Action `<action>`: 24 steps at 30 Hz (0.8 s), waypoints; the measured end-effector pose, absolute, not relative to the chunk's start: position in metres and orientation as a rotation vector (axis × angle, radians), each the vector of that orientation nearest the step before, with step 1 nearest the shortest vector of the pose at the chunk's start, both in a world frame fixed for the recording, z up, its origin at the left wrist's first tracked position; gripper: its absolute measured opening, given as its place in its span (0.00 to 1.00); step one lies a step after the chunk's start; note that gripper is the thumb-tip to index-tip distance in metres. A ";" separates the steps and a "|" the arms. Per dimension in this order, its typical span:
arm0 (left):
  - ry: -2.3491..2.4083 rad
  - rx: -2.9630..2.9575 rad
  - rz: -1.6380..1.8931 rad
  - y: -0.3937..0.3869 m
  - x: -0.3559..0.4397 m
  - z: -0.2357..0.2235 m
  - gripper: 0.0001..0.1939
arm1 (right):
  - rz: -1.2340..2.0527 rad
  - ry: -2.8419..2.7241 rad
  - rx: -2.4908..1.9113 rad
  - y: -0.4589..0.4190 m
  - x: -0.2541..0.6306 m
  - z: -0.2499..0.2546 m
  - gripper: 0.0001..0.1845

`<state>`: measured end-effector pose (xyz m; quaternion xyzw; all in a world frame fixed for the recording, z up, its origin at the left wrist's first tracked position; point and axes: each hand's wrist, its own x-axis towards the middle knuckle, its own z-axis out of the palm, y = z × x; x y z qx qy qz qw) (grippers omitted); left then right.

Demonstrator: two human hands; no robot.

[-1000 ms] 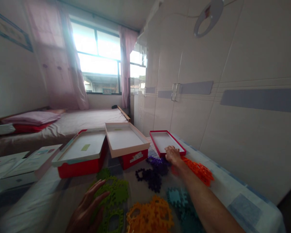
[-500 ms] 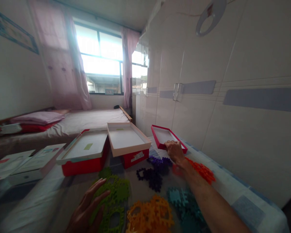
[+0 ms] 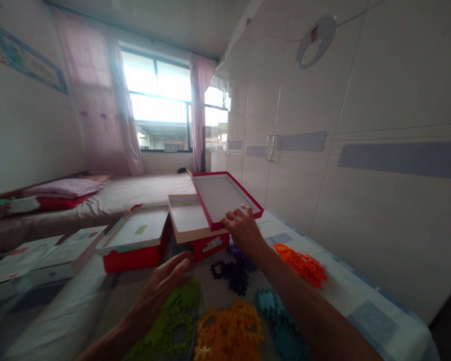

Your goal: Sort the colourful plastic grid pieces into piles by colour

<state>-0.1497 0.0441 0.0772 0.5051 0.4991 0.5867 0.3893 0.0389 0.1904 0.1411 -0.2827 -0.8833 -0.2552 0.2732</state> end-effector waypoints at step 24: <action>1.024 0.764 1.972 0.064 -0.196 0.147 0.06 | -0.125 -2.407 -1.069 0.199 -0.018 0.101 0.09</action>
